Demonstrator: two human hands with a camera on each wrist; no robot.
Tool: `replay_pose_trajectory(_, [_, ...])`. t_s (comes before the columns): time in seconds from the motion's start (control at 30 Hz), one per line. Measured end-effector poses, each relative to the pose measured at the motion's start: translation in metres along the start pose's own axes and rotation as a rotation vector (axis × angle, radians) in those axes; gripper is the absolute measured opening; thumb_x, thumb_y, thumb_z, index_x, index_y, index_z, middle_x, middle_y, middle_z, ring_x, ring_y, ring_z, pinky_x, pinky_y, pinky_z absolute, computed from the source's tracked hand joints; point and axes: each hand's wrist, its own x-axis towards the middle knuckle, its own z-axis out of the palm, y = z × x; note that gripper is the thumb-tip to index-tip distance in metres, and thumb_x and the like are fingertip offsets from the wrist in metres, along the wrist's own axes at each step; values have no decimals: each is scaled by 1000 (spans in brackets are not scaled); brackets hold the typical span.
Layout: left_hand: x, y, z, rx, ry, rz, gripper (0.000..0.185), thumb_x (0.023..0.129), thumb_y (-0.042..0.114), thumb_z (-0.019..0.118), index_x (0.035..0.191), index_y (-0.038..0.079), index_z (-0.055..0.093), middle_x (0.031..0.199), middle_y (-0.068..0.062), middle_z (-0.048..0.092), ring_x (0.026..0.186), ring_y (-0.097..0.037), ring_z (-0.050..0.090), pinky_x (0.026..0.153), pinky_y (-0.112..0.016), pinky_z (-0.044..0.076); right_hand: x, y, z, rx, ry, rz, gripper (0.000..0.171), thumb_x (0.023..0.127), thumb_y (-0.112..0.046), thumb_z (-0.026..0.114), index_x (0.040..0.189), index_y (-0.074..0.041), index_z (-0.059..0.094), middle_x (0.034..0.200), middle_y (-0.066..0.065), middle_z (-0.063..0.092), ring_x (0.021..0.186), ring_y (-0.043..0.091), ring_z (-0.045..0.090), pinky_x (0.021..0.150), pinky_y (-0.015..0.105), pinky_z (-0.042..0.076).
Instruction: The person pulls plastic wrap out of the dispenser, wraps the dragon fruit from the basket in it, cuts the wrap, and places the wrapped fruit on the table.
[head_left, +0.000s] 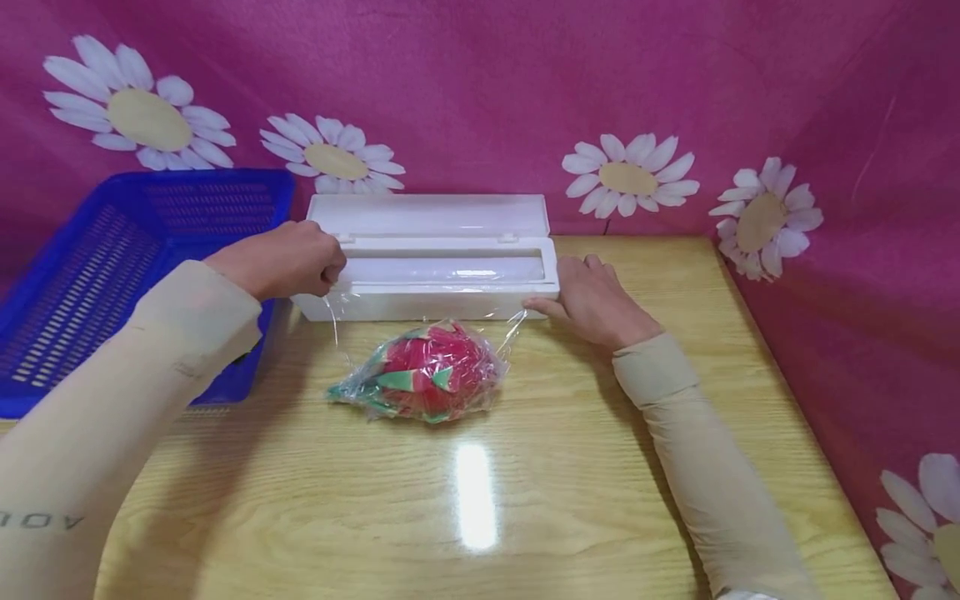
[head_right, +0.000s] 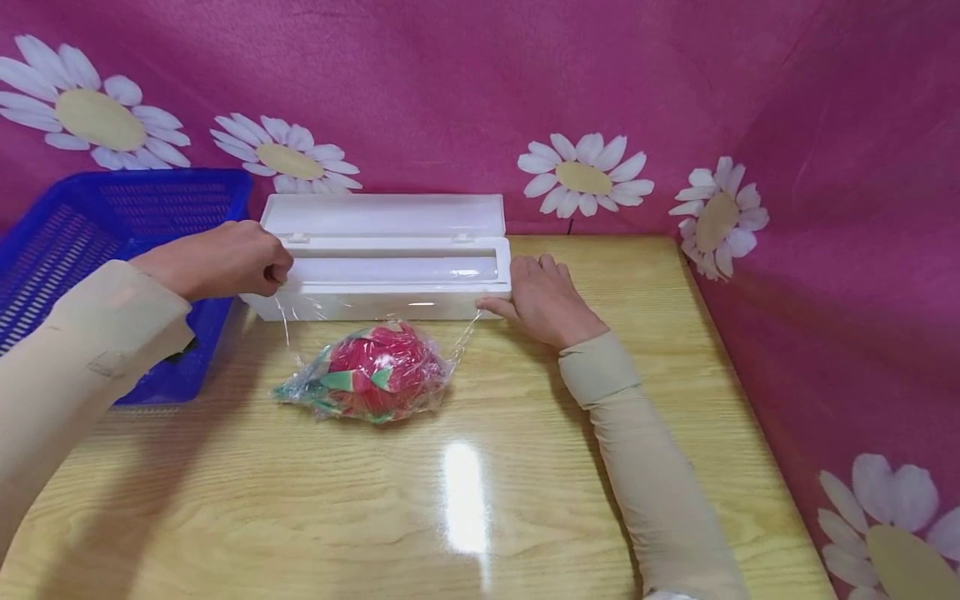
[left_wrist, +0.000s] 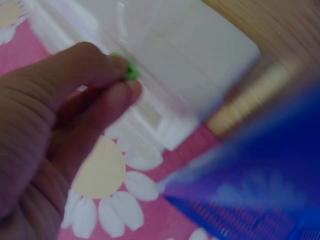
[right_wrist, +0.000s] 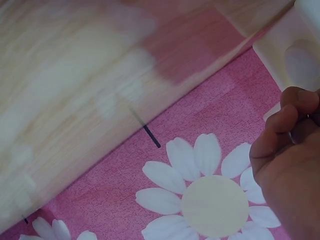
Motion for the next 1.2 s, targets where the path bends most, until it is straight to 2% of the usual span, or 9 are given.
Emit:
replay_pose_trajectory(0.1, [-1, 0, 0, 3, 0, -10, 28, 83, -9, 59, 64, 12, 58, 66, 1, 47, 63, -15, 43, 59, -28, 32, 0, 1, -1, 2, -1, 5, 63, 96, -59, 64, 119, -1, 56, 96, 12, 58, 91, 30, 44, 81, 39, 34])
replay_pose_trajectory(0.27, [-1, 1, -1, 4, -19, -47, 22, 84, -7, 63, 70, 11, 65, 70, -3, 59, 66, -18, 52, 59, -27, 38, 1, 1, 0, -17, -6, -11, 63, 97, -60, 63, 118, -1, 56, 97, 13, 59, 90, 31, 45, 80, 40, 35])
replay_pose_trajectory(0.43, [-1, 1, -2, 4, -31, -53, 21, 81, -8, 64, 71, 10, 65, 73, -5, 61, 67, -19, 54, 60, -29, 42, 0, 0, 1, -20, 5, -24, 63, 97, -61, 62, 118, -1, 56, 97, 13, 59, 90, 31, 45, 80, 40, 35])
replay_pose_trajectory(0.73, [0, 2, -2, 46, -43, -53, 19, 84, -7, 68, 75, 9, 68, 75, -7, 66, 69, -20, 58, 62, -32, 49, 1, 1, 1, -15, 3, -13, 63, 97, -62, 62, 116, -2, 55, 94, 11, 57, 89, 30, 44, 79, 38, 34])
replay_pose_trajectory(1.0, [0, 0, -1, 58, -44, -60, 17, 85, -6, 70, 76, 8, 69, 74, -7, 67, 65, -19, 57, 59, -31, 46, 0, 2, 1, -4, -1, -14, 62, 97, -60, 62, 119, -2, 56, 97, 11, 58, 91, 29, 44, 81, 38, 34])
replay_pose_trajectory(1.2, [-1, -1, 0, 61, -40, -60, 17, 85, -6, 70, 75, 8, 69, 73, -7, 66, 64, -19, 56, 58, -31, 46, 0, 1, 0, -9, -5, -14, 60, 97, -60, 61, 116, -4, 57, 96, 11, 57, 90, 29, 43, 81, 38, 33])
